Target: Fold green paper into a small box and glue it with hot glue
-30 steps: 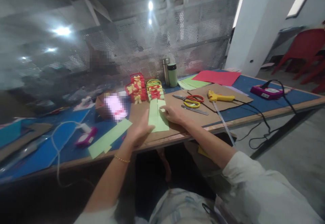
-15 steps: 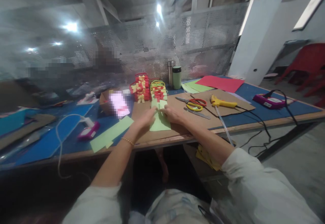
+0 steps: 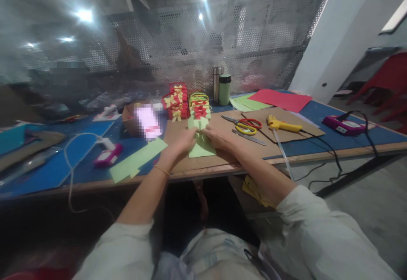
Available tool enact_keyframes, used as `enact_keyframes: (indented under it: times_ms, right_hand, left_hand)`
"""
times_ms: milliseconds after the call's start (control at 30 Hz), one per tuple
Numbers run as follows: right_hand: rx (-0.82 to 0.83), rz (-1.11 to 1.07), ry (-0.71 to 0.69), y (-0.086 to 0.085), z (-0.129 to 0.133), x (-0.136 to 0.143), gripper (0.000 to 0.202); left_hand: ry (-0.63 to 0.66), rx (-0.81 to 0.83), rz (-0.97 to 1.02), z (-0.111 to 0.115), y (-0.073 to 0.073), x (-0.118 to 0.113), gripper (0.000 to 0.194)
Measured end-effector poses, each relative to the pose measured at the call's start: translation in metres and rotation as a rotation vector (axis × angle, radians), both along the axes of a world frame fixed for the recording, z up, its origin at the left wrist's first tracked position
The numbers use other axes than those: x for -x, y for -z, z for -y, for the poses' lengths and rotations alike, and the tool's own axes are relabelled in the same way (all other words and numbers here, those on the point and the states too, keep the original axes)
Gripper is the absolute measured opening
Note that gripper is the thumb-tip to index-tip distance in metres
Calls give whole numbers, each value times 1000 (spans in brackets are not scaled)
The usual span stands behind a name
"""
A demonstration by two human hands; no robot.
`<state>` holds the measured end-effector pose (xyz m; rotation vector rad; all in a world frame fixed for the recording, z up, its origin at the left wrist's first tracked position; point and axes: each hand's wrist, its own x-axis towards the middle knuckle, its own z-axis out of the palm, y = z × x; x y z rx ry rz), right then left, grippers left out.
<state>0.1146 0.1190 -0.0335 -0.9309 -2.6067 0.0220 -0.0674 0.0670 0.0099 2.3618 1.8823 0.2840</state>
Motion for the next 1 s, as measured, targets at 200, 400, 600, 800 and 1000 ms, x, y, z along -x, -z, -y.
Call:
enact_keyframes:
  times_ms: [200,400,600,800,1000]
  right_hand:
    - [15,0,26,-8,13,-6,33]
    - [2,-11,29,-15,24,-16,28]
    - [-18,44,57,-12,29,-25,26]
    - [-110,66,73,-7,32,-28,30]
    - [-159,110,101,-11,35,-23,35]
  left_hand:
    - [8,-51,36,4,8,6,27]
    - [8,-89,73,8,9,15,24]
    - [37,-118,118,11,16,22,21]
    - [36,-151,146,15,23,24,20]
    - [63,-168,134,20,28,25,19]
